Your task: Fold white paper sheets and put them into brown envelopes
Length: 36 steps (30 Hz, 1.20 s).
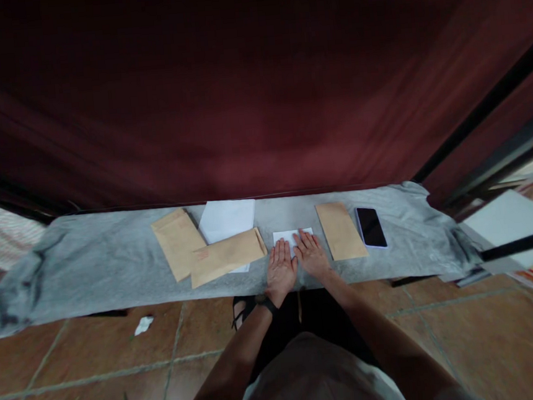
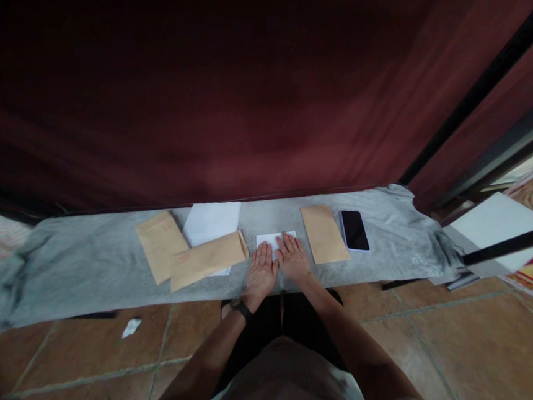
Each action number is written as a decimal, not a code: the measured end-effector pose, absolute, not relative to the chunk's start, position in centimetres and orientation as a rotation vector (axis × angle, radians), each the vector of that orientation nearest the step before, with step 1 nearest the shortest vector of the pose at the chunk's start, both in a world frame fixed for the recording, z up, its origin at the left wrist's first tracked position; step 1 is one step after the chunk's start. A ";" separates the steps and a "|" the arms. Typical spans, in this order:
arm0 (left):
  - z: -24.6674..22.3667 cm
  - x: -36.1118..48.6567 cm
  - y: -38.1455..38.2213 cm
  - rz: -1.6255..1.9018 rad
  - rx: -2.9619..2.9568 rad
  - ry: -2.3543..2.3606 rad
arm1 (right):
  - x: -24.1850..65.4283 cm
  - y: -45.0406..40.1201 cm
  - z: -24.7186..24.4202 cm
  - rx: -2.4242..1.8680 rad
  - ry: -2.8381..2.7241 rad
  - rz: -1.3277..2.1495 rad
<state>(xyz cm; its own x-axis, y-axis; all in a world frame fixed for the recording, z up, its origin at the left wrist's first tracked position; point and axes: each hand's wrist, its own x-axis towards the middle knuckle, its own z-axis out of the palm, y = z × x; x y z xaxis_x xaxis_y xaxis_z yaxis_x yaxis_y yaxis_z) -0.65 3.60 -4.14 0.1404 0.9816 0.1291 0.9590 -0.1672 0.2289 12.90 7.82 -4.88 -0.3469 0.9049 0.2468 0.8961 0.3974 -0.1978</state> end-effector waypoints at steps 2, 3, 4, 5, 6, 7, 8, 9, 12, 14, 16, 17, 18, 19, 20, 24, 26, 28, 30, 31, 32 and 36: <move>-4.4 -0.9 3.2 0.409 2.298 1.982 | 13.0 7.8 -5.3 -1.590 -2.306 0.009; -4.4 -1.0 3.0 0.411 2.297 1.986 | 13.1 7.7 -5.5 -1.588 -2.288 -0.003; -4.5 -1.2 2.8 0.392 2.298 1.987 | 13.2 7.6 -5.6 -1.581 -2.271 -0.011; -4.4 -1.3 2.8 0.358 2.300 1.982 | 13.2 7.6 -5.7 -1.571 -2.260 -0.016; -4.4 -1.5 2.8 0.319 2.302 1.974 | 13.3 7.5 -5.7 -1.558 -2.256 -0.018; -4.2 -1.7 3.0 0.269 2.312 1.958 | 13.3 7.5 -5.7 -1.546 -2.257 -0.019; -4.0 -1.9 3.2 0.217 2.328 1.934 | 13.3 7.5 -5.7 -1.538 -2.259 -0.018; -3.8 -2.0 3.6 0.173 2.347 1.907 | 13.3 7.6 -5.7 -1.534 -2.259 -0.018; -2.9 -2.4 4.6 0.083 2.406 1.825 | 13.3 7.7 -5.7 -1.536 -2.242 -0.009; -2.3 -2.6 5.0 0.068 2.432 1.793 | 13.4 7.7 -5.6 -1.546 -2.231 0.010; -1.6 -2.7 5.2 0.070 2.455 1.774 | 13.6 7.6 -5.3 -1.548 -2.243 0.043; -1.2 -2.8 5.1 0.079 2.464 1.768 | 13.9 7.5 -5.2 -1.537 -2.260 0.066; -0.8 -3.0 5.1 0.087 2.472 1.762 | 14.2 7.3 -5.0 -1.510 -2.286 0.092; -0.3 -3.2 5.0 0.097 2.480 1.757 | 14.7 7.2 -4.8 -1.468 -2.319 0.118; 0.3 -3.5 4.8 0.105 2.490 1.754 | 15.2 6.9 -4.5 -1.417 -2.350 0.141; 2.9 -4.8 4.8 0.307 2.413 1.805 | 17.6 6.5 -3.2 -1.269 -2.316 0.284; 3.9 -5.2 5.1 0.550 2.211 1.834 | 18.7 6.7 -2.2 -1.296 -2.139 0.419; 4.2 -5.3 5.8 0.806 1.937 1.794 | 19.4 7.4 -1.2 -1.344 -1.932 0.548; 3.9 -5.0 6.3 1.015 1.651 1.677 | 19.7 8.3 -0.3 -1.367 -1.817 0.632; 3.4 -4.8 6.5 1.085 1.511 1.607 | 19.7 8.7 0.0 -1.382 -1.788 0.643; 2.9 -4.5 6.6 1.132 1.378 1.546 | 19.6 9.0 0.2 -1.402 -1.772 0.640; 0.3 -3.6 5.8 1.116 1.124 1.521 | 18.7 9.9 -0.5 -1.496 -1.757 0.570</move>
